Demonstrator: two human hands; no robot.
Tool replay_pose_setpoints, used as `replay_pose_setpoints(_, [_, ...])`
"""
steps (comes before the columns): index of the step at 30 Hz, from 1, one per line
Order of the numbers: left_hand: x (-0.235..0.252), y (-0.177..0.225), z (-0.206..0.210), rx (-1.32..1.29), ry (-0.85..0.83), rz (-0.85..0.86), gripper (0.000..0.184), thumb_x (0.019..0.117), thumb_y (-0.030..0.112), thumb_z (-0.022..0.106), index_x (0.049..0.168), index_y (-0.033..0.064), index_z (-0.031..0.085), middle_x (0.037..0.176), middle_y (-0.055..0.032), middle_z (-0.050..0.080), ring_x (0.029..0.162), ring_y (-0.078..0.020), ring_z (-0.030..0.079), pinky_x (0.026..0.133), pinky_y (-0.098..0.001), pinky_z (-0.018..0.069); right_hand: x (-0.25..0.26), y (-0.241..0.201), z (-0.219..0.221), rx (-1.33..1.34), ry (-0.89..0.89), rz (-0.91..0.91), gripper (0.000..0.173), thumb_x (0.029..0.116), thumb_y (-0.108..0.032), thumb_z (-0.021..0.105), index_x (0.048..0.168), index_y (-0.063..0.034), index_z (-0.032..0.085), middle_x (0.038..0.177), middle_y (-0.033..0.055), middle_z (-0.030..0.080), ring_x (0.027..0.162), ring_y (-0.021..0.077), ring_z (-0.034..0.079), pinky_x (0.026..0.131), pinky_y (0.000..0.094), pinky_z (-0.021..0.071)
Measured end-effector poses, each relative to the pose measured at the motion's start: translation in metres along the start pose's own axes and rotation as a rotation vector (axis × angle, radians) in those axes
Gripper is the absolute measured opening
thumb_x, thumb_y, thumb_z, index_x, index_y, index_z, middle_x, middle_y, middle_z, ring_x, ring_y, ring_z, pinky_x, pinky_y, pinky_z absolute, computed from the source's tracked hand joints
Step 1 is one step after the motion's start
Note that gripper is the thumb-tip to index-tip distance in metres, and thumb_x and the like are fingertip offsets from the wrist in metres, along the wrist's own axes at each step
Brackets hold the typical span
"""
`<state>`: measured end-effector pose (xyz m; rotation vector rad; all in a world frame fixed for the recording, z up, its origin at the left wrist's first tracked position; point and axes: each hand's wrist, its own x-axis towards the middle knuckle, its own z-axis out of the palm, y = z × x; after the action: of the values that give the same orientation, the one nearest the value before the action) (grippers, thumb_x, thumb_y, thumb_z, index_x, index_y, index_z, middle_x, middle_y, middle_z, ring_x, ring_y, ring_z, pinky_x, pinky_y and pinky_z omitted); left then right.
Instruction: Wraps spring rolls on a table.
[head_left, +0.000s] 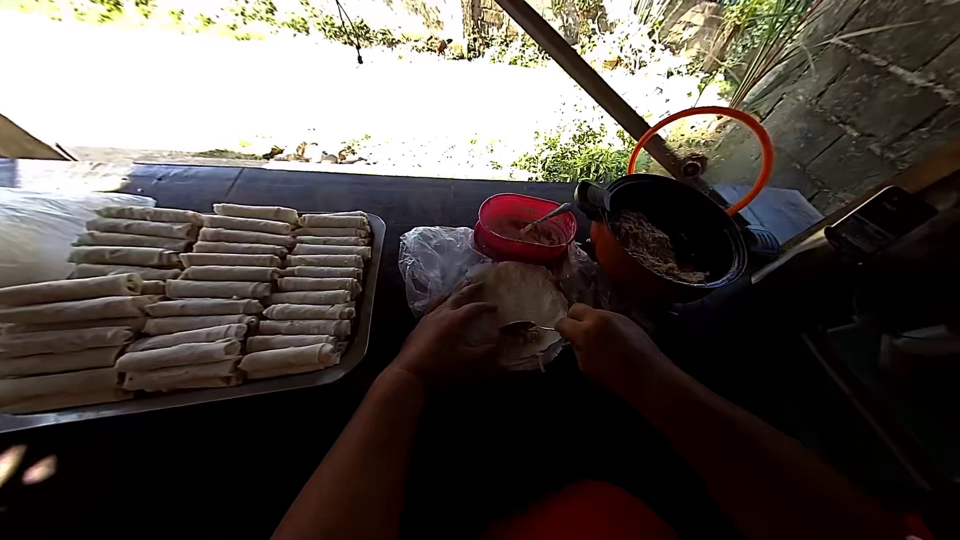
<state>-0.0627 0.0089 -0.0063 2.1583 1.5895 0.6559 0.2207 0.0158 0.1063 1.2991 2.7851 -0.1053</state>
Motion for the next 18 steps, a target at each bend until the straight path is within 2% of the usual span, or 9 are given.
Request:
replay_pose_setpoints(4, [-0.0021,0.0000,-0.0010,-0.001,-0.007,-0.011,0.066,0.0776,0.065,0.075,0.135,0.0317,0.066,0.161,-0.0012,0.043,0.153,-0.0206,0.032,0.122,-0.0533,0.0286,-0.0015,0.0011,-0.0053,0.010,0.078,0.021,0.023,0.1002,-0.013,0.053,0.109,-0.0150,0.075,0.100,0.0061,0.067,0.086,0.0198,0.070,0.074,0.0372,0.0605])
replay_pose_setpoints(8, [-0.0022,0.0009,-0.0008,0.009,-0.002,-0.008,0.066,0.0769,0.066,0.075,0.134,0.0330,0.066,0.161,0.0010,0.042,0.153,-0.0191,0.032,0.122,-0.0520,0.0290,-0.0020,0.0039,-0.0014,-0.011,0.005,0.019,0.023,0.0996,-0.009,0.052,0.108,-0.0135,0.073,0.102,0.0079,0.067,0.088,0.0222,0.070,0.074,0.0394,0.0602])
replay_pose_setpoints(12, [-0.0026,0.0006,-0.0017,0.006,0.002,-0.011,0.067,0.0768,0.066,0.075,0.134,0.0328,0.066,0.161,0.0006,0.042,0.153,-0.0200,0.032,0.122,-0.0528,0.0301,-0.0006,0.0086,-0.0010,0.004,0.103,0.035,0.024,0.1001,-0.012,0.053,0.109,-0.0163,0.075,0.099,0.0051,0.067,0.087,0.0190,0.070,0.074,0.0368,0.0602])
replay_pose_setpoints(15, [-0.0031,0.0008,-0.0015,0.002,0.003,-0.008,0.067,0.0764,0.068,0.074,0.134,0.0331,0.066,0.161,0.0004,0.043,0.153,-0.0195,0.031,0.123,-0.0522,0.0288,-0.0012,0.0065,0.0005,0.006,0.033,0.017,0.023,0.0998,-0.011,0.052,0.108,-0.0144,0.074,0.100,0.0074,0.067,0.087,0.0220,0.070,0.073,0.0397,0.0601])
replay_pose_setpoints(18, [-0.0033,0.0016,-0.0030,0.003,0.002,-0.016,0.067,0.0767,0.068,0.074,0.134,0.0333,0.066,0.161,0.0008,0.043,0.153,-0.0186,0.031,0.123,-0.0516,0.0284,-0.0038,0.0080,-0.0048,0.003,0.057,0.026,0.023,0.1005,-0.014,0.053,0.108,-0.0161,0.074,0.100,0.0057,0.067,0.088,0.0203,0.070,0.074,0.0386,0.0601])
